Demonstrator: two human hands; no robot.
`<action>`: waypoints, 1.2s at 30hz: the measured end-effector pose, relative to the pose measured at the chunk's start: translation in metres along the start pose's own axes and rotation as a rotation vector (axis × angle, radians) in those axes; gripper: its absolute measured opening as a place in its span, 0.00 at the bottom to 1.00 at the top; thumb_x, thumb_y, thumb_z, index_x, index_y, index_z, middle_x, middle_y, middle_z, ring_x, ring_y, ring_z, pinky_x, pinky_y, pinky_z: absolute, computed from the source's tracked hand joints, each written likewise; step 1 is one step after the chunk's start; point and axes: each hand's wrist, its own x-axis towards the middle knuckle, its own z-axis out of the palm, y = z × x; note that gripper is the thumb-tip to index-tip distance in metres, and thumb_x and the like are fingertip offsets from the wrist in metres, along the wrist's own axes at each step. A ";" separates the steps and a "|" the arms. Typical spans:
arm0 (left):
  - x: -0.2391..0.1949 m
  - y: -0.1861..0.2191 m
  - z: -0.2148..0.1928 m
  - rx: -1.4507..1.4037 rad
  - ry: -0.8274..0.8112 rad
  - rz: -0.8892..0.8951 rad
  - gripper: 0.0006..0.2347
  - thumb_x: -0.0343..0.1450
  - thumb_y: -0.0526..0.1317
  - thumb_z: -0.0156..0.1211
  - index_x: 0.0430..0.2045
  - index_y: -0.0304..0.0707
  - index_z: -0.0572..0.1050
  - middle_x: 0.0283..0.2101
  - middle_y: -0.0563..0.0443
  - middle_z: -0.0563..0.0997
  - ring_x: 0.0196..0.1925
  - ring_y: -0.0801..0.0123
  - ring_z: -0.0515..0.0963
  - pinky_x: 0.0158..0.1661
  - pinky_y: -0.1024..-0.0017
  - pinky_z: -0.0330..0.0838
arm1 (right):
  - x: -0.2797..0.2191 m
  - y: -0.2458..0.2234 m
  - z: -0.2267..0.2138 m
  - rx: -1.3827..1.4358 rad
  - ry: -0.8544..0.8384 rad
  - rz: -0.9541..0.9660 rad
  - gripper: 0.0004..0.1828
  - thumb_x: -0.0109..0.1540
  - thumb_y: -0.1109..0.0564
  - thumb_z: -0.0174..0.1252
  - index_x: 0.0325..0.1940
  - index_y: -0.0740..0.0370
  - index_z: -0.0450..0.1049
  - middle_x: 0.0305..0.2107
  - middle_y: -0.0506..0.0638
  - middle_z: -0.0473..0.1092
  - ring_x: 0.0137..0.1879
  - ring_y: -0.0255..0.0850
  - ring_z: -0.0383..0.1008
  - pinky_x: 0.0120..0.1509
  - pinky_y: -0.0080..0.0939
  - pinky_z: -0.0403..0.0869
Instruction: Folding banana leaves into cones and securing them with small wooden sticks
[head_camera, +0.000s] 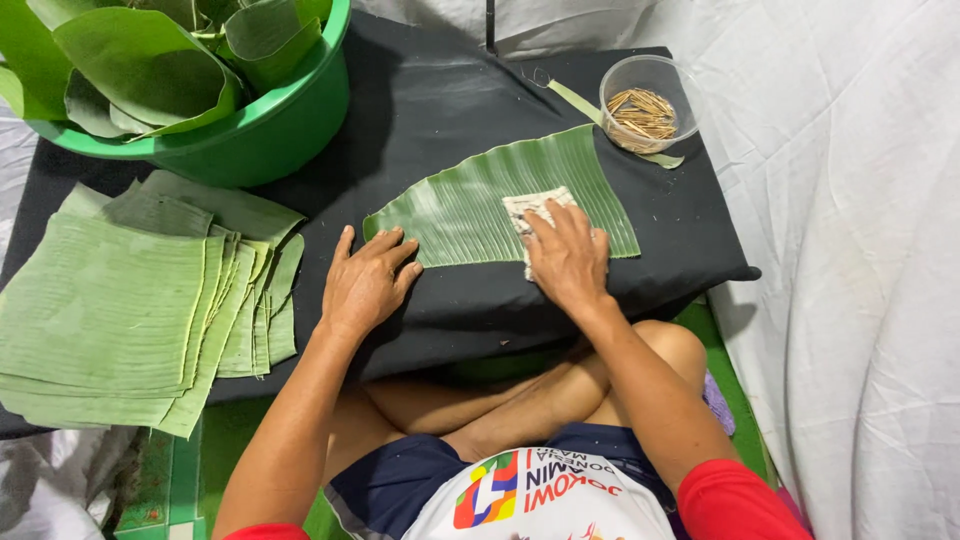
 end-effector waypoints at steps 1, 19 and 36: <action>0.000 -0.001 0.001 -0.002 0.001 0.001 0.16 0.74 0.53 0.57 0.55 0.57 0.79 0.61 0.52 0.79 0.65 0.59 0.75 0.72 0.43 0.46 | -0.001 0.004 -0.003 -0.002 0.001 0.000 0.16 0.65 0.45 0.57 0.57 0.41 0.77 0.58 0.46 0.71 0.68 0.47 0.65 0.54 0.57 0.70; -0.001 -0.001 0.003 -0.002 -0.002 -0.020 0.16 0.74 0.53 0.57 0.55 0.59 0.78 0.62 0.53 0.78 0.66 0.59 0.75 0.73 0.44 0.46 | -0.005 0.086 -0.002 -0.136 0.032 0.110 0.15 0.64 0.44 0.59 0.56 0.35 0.79 0.57 0.39 0.73 0.66 0.41 0.68 0.53 0.54 0.71; 0.000 0.000 0.002 0.012 -0.012 -0.016 0.16 0.74 0.52 0.56 0.56 0.59 0.78 0.61 0.53 0.78 0.65 0.60 0.75 0.72 0.44 0.46 | 0.055 -0.062 0.054 0.182 -0.196 -0.083 0.20 0.66 0.43 0.56 0.62 0.39 0.74 0.62 0.52 0.68 0.70 0.52 0.62 0.63 0.79 0.63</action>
